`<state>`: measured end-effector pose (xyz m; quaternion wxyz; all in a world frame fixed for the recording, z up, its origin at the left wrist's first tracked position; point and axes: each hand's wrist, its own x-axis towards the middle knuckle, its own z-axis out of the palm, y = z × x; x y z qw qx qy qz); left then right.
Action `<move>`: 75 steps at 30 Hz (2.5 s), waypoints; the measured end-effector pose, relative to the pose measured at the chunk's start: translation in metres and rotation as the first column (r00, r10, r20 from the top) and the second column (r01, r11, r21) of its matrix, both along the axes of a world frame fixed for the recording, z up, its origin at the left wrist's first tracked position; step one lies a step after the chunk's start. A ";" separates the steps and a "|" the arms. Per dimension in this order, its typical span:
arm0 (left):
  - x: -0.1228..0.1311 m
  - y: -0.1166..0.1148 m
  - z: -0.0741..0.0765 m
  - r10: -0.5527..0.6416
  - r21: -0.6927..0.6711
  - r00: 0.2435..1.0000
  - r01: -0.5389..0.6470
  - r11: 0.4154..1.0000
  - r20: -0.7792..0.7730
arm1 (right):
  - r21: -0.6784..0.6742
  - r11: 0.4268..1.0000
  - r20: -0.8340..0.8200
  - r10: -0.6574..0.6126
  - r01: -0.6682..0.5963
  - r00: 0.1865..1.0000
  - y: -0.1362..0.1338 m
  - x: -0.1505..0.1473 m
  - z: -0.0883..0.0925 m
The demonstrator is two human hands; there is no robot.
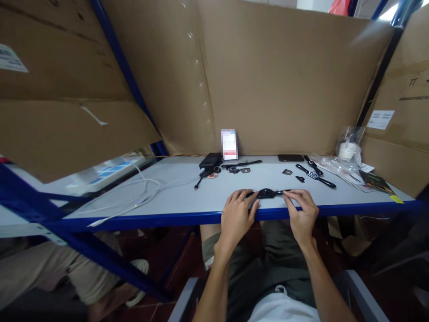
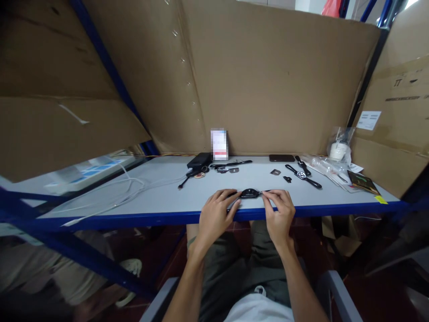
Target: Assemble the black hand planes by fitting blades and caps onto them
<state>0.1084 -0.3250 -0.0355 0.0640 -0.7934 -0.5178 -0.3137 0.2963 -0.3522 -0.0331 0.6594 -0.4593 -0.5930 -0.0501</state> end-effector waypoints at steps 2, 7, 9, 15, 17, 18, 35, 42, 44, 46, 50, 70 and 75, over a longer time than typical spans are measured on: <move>0.001 0.000 -0.001 0.020 0.007 1.000 -0.020 1.000 0.007 | -0.005 1.000 0.041 0.006 -0.006 0.999 0.007 -0.005 0.004; 0.002 0.002 -0.003 0.055 0.006 0.998 -0.055 0.998 0.030 | -0.031 0.999 0.038 0.022 -0.021 0.999 0.026 -0.010 0.007; 0.002 0.002 -0.004 0.039 0.007 0.999 -0.039 0.999 0.022 | -0.052 0.998 -0.033 0.042 -0.044 0.999 0.032 -0.009 0.010; 0.002 0.004 -0.006 0.016 -0.027 1.000 -0.017 1.000 -0.013 | -0.172 0.966 -0.204 0.155 -0.191 0.967 0.053 0.000 0.020; 0.002 0.004 -0.006 0.021 -0.031 0.999 -0.022 0.999 -0.026 | -0.227 0.930 -0.309 0.214 -0.290 0.927 0.063 0.003 0.019; 0.002 0.003 -0.005 0.023 -0.029 0.999 -0.024 0.999 -0.032 | -0.242 0.912 -0.356 0.233 -0.330 0.905 0.069 0.003 0.018; 0.000 0.005 -0.010 0.021 0.067 0.997 -0.016 0.998 -0.072 | -0.184 0.905 -0.463 0.265 -0.384 0.846 0.059 -0.020 0.007; 0.000 0.004 -0.009 0.017 0.052 0.998 -0.014 0.999 -0.063 | -0.194 0.843 -0.531 0.340 -0.502 0.776 0.070 -0.013 0.004; 0.000 0.004 -0.009 0.018 0.048 0.998 -0.015 0.999 -0.065 | -0.257 0.845 -0.458 0.320 -0.468 0.829 0.074 -0.011 0.001; 0.000 0.005 -0.009 0.014 0.045 0.998 -0.011 0.999 -0.067 | -0.298 0.874 -0.351 0.275 -0.385 0.895 0.076 -0.010 -0.002; 0.000 0.005 -0.010 0.006 0.050 0.998 -0.003 0.999 -0.062 | -0.295 0.920 -0.207 0.203 -0.259 0.957 0.077 -0.012 -0.005; 0.002 0.005 -0.007 -0.002 -0.017 0.996 0.001 1.000 -0.093 | -0.382 0.924 0.069 0.042 -0.012 0.997 0.069 -0.016 0.005; 0.004 0.004 -0.003 0.019 -0.044 0.993 -0.024 0.999 -0.114 | -0.447 0.890 0.231 0.019 0.088 0.973 0.072 -0.019 0.005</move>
